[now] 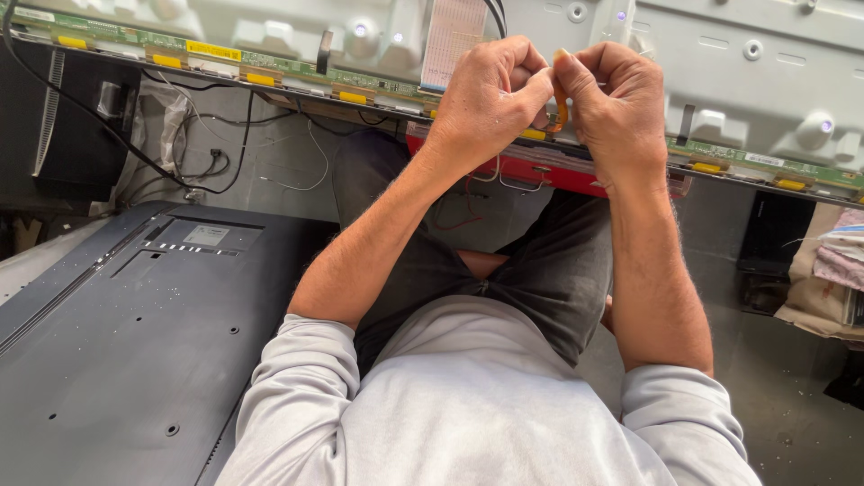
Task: The person sits in front of a disassembled TV chassis and works on its electronics. They peel and reposition an orange flexible ribbon cable, press a board into place, connect wires along the edge of the panel, and reach into the lower compartment to handle a power board and cables.
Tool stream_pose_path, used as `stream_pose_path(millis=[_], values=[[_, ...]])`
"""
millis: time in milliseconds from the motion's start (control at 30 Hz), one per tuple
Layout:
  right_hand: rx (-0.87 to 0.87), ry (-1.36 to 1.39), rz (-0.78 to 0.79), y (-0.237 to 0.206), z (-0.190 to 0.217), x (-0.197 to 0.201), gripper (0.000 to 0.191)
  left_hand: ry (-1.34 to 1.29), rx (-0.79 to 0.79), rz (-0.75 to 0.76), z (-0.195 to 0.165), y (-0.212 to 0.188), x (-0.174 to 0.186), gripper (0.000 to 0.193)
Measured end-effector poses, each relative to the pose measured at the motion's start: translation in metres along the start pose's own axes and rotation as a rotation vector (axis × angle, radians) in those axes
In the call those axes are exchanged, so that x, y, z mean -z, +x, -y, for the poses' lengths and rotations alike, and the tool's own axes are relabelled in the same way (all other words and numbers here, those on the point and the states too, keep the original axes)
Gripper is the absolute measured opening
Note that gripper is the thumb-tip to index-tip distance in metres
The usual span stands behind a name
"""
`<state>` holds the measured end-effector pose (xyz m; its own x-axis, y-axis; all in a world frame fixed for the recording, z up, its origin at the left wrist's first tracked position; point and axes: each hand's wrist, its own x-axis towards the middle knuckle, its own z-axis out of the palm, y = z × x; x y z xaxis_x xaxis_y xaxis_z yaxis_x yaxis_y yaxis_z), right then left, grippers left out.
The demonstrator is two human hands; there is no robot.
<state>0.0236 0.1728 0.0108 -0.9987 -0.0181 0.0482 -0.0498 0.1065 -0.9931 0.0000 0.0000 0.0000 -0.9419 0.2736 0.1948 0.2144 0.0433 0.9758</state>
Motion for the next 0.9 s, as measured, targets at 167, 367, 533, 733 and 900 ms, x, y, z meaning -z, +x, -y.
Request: stream_pose_path(millis=[167, 367, 533, 733, 900], values=[[0.0, -0.001, 0.017, 0.0, -0.002, 0.009, 0.021, 0.043, -0.008, -0.007, -0.002, 0.003, -0.008, 0.015], [-0.013, 0.006, 0.027, 0.015, -0.001, 0.023, 0.019, 0.041, 0.003, -0.006, -0.001, 0.02, -0.014, 0.015], [-0.031, 0.011, 0.051, 0.02, 0.003, 0.034, 0.016, 0.061, -0.033, -0.016, -0.003, 0.028, -0.019, 0.014], [-0.012, 0.033, 0.09, 0.021, 0.008, 0.045, 0.014, 0.068, -0.053, -0.033, -0.003, 0.034, -0.024, 0.014], [-0.024, 0.021, 0.115, 0.019, 0.016, 0.052, 0.013, 0.097, -0.076, -0.049, -0.005, 0.034, -0.026, 0.014]])
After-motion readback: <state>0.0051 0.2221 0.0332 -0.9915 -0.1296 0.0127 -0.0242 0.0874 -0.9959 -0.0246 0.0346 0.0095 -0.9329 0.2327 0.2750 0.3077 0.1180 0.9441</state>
